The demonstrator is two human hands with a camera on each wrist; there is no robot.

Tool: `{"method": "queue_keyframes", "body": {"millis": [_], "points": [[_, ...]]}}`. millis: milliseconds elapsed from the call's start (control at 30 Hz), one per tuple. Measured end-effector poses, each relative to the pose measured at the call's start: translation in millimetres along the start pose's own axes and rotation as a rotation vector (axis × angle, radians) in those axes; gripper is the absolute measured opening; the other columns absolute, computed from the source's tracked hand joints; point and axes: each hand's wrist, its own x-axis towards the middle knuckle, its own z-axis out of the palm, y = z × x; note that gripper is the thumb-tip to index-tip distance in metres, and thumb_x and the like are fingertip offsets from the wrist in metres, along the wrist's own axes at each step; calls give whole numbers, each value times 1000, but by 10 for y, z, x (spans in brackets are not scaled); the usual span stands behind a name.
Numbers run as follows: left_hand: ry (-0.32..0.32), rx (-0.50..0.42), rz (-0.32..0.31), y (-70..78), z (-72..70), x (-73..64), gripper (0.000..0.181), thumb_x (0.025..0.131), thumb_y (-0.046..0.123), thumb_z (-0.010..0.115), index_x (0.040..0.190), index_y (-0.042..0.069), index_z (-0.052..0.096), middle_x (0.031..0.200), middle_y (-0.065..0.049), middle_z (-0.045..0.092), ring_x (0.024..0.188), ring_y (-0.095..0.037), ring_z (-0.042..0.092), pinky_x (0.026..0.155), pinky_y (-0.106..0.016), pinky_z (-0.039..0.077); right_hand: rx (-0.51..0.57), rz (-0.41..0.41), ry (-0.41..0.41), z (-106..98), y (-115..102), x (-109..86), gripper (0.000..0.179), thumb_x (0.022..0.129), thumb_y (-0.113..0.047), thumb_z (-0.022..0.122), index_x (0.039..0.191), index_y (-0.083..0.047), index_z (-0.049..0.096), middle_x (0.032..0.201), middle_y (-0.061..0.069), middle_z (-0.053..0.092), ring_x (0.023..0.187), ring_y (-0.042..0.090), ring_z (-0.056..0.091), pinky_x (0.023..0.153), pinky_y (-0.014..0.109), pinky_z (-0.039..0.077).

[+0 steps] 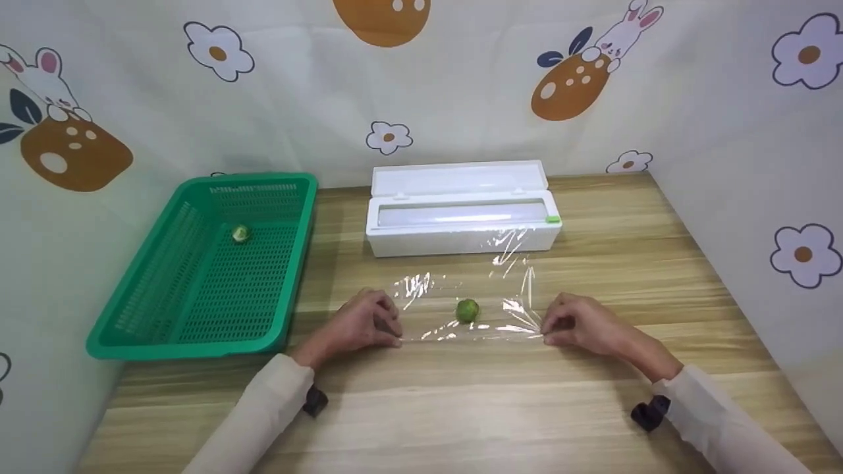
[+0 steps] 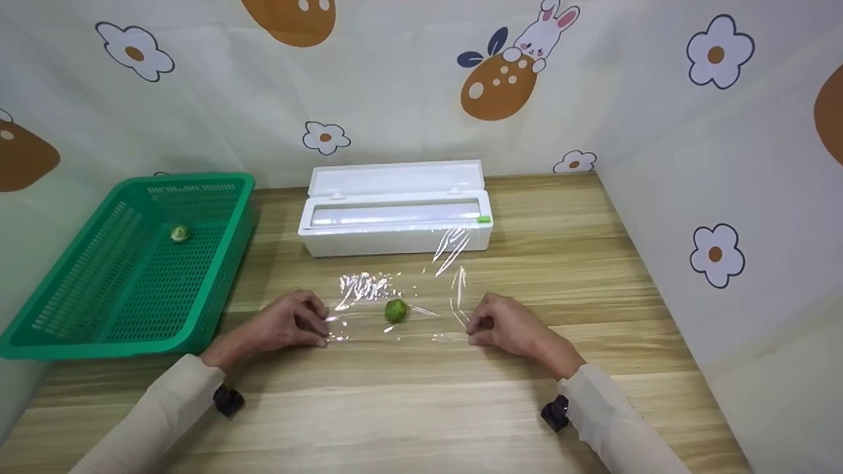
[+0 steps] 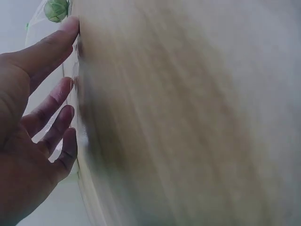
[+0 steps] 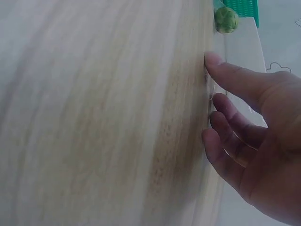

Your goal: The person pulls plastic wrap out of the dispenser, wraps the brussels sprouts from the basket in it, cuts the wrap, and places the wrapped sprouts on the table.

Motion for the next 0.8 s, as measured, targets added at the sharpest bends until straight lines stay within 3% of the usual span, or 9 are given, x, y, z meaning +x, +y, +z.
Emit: {"method": "queue_keyframes", "body": {"millis": [167,400,600,800], "points": [[11,-19,17,14,3,-15,7,78,18,85,81,14,80,95,1,68,95,-15,50,85,-29,39,-17,12,18,9,11,14,6,84,-15,79,88,-19,77,93,-4,68,90,7,61,85,24,53],[40,-63,-3,30,-34,-31,6,80,17,83,84,17,78,91,3,73,93,-13,55,86,-28,41,13,25,1,-3,-17,40,5,91,-18,72,90,-13,72,92,-4,69,85,3,60,80,22,54],[78,-117,-88,57,-95,-13,9,81,22,83,83,15,76,85,5,70,87,-12,52,82,-28,41,52,39,28,-22,-48,76,6,94,-14,68,92,-9,69,91,0,72,85,5,62,82,22,54],[80,-171,-157,63,-103,13,7,84,18,79,86,12,75,88,1,71,91,-15,55,92,-40,47,47,93,79,-52,-65,148,6,93,-16,69,90,-11,69,88,2,72,81,6,61,78,21,53]]}}
